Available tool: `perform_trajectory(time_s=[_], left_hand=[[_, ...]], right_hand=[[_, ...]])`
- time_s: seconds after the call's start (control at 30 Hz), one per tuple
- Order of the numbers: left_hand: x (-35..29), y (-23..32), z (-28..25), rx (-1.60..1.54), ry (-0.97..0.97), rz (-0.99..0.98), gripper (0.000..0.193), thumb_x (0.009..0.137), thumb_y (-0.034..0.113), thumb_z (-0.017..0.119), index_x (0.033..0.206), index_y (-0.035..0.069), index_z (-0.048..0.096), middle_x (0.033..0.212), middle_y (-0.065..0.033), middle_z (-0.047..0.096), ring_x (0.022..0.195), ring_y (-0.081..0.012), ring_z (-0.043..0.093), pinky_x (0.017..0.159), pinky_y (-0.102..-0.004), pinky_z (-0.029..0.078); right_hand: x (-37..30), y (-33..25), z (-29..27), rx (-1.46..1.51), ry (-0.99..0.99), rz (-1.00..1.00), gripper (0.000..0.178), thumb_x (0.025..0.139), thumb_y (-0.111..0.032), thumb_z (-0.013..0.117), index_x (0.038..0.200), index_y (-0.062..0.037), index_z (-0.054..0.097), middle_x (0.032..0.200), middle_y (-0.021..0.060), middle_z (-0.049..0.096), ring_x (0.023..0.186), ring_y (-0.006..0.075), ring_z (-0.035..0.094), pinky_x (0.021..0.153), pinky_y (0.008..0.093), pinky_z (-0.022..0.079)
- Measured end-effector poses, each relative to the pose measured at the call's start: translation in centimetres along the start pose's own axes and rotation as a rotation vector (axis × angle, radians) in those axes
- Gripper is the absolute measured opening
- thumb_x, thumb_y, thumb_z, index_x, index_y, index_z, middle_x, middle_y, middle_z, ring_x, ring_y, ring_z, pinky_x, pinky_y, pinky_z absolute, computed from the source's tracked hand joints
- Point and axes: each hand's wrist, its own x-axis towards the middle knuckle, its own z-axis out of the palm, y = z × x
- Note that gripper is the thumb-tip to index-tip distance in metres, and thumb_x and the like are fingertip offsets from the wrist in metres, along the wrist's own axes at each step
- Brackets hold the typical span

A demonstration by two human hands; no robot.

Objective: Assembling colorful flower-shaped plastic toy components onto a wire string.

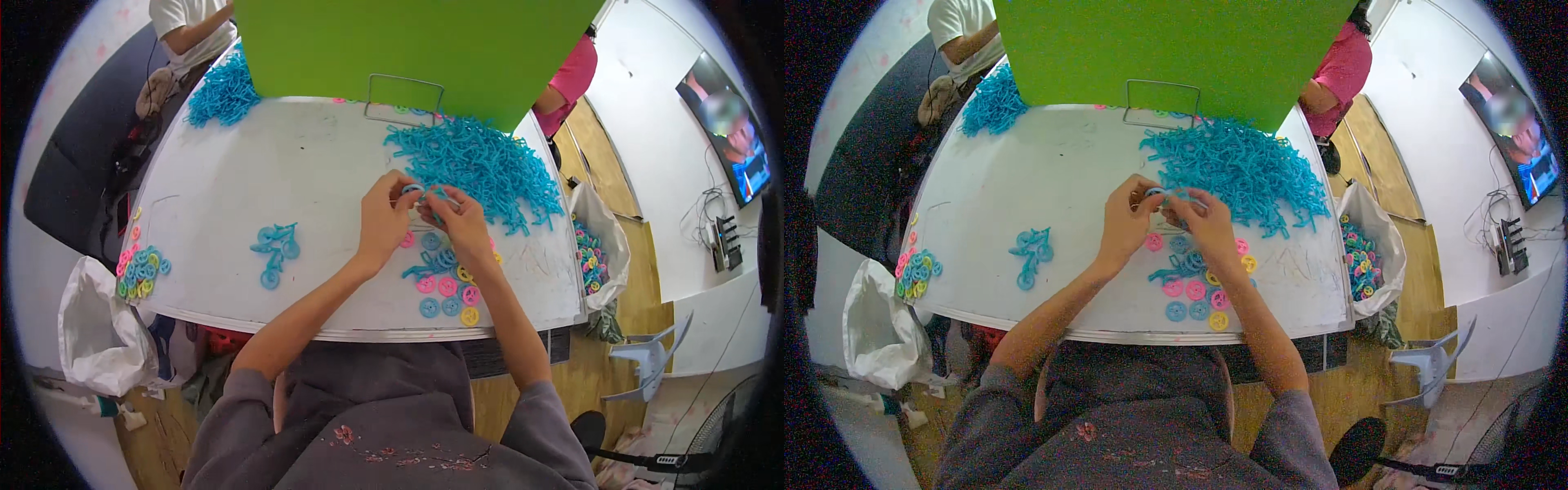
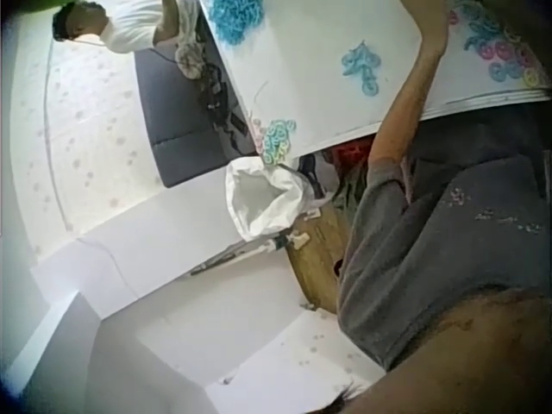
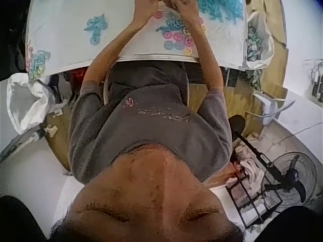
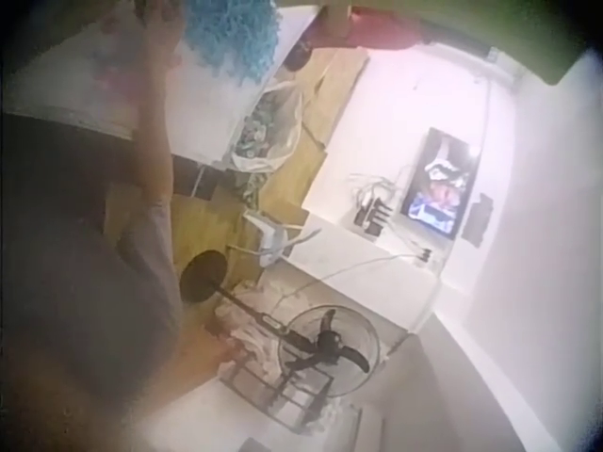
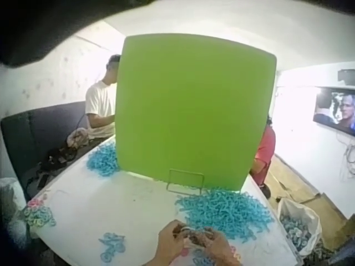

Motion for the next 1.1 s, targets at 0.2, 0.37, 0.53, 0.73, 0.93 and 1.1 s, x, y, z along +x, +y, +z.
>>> perform_trajectory(time_s=[0.2, 0.37, 0.53, 0.73, 0.93, 1.1], left_hand=[[0.1, 1.3, -0.4, 0.067, -0.062, 0.17, 0.034, 0.092, 0.002, 0.055, 0.125, 0.006, 0.056, 0.087, -0.009, 0.064, 0.074, -0.0133, 0.06, 0.065, -0.0259, 0.05], [0.6, 1.6, -1.5, -0.074, -0.082, -0.054, 0.016, 0.093, 0.006, 0.056, 0.106, 0.0, 0.061, 0.085, -0.0076, 0.065, 0.075, -0.0114, 0.062, 0.067, -0.0256, 0.052], [0.5, 1.4, -1.1, -0.171, -0.061, -0.12, 0.013, 0.094, 0.006, 0.056, 0.101, -0.003, 0.06, 0.088, -0.008, 0.065, 0.08, -0.0124, 0.063, 0.069, -0.0264, 0.056], [0.4, 1.6, -0.8, -0.283, -0.047, -0.136, 0.015, 0.093, 0.006, 0.057, 0.102, -0.005, 0.061, 0.09, -0.0098, 0.065, 0.082, -0.0135, 0.064, 0.073, -0.0277, 0.057], [0.0, 1.9, -0.7, -0.185, -0.023, -0.09, 0.014, 0.093, 0.006, 0.057, 0.1, -0.005, 0.062, 0.089, -0.0103, 0.066, 0.08, -0.0128, 0.064, 0.071, -0.0274, 0.057], [-0.1, 2.2, -0.6, 0.066, -0.01, -0.041, 0.014, 0.093, 0.006, 0.057, 0.099, -0.005, 0.062, 0.087, -0.0112, 0.066, 0.077, -0.0128, 0.064, 0.07, -0.027, 0.057]], right_hand=[[-0.3, -0.6, 0.4, -0.098, 0.056, -0.202, 0.041, 0.086, -0.007, 0.067, 0.124, -0.0002, 0.051, 0.089, 0.0119, 0.069, 0.083, 0.0152, 0.067, 0.07, 0.0255, 0.053], [-0.7, -0.8, 0.0, -0.59, 0.097, -0.459, 0.019, 0.083, -0.009, 0.068, 0.102, -0.0046, 0.066, 0.086, 0.0111, 0.071, 0.077, 0.0163, 0.069, 0.066, 0.0267, 0.053], [-0.8, -0.9, 0.2, -0.66, 0.134, -0.509, 0.013, 0.085, -0.014, 0.068, 0.093, -0.0042, 0.069, 0.079, 0.0094, 0.071, 0.071, 0.0158, 0.069, 0.063, 0.0261, 0.052], [-0.7, -0.4, 0.7, -0.613, 0.193, -0.441, 0.014, 0.086, -0.018, 0.068, 0.091, -0.0041, 0.069, 0.074, 0.0088, 0.07, 0.066, 0.0121, 0.067, 0.058, 0.0245, 0.049], [-1.2, -0.9, 1.3, -0.593, 0.183, -0.339, 0.011, 0.088, -0.009, 0.065, 0.092, 0.0016, 0.068, 0.076, 0.0066, 0.07, 0.068, 0.0077, 0.064, 0.061, 0.0208, 0.049], [-1.3, -1.0, 1.7, -0.565, 0.21, -0.302, 0.011, 0.086, -0.009, 0.067, 0.091, 0.0007, 0.069, 0.073, 0.0067, 0.07, 0.067, 0.0088, 0.065, 0.06, 0.0213, 0.049]])
